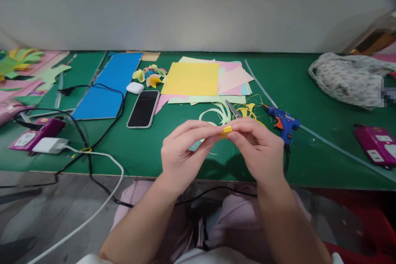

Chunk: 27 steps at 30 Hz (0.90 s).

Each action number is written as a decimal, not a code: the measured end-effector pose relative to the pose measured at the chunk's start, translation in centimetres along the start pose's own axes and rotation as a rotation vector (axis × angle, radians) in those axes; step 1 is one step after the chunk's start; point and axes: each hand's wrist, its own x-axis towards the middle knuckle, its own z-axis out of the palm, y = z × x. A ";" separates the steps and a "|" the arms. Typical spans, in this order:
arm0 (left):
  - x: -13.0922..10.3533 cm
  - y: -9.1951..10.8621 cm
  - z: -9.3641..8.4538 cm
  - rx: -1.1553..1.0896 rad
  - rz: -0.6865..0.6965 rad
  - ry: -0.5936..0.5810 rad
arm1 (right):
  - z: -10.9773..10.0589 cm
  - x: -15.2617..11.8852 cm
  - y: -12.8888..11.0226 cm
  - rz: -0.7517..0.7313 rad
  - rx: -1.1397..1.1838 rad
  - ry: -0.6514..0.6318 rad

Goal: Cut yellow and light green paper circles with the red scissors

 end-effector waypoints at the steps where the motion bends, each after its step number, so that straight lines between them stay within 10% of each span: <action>1: 0.0 0.1 0.0 -0.011 -0.011 0.006 | 0.0 0.0 0.0 0.009 0.010 0.002; 27: -0.2 0.8 0.3 -0.053 -0.002 -0.015 | 0.1 -0.2 -0.4 -0.011 0.056 0.058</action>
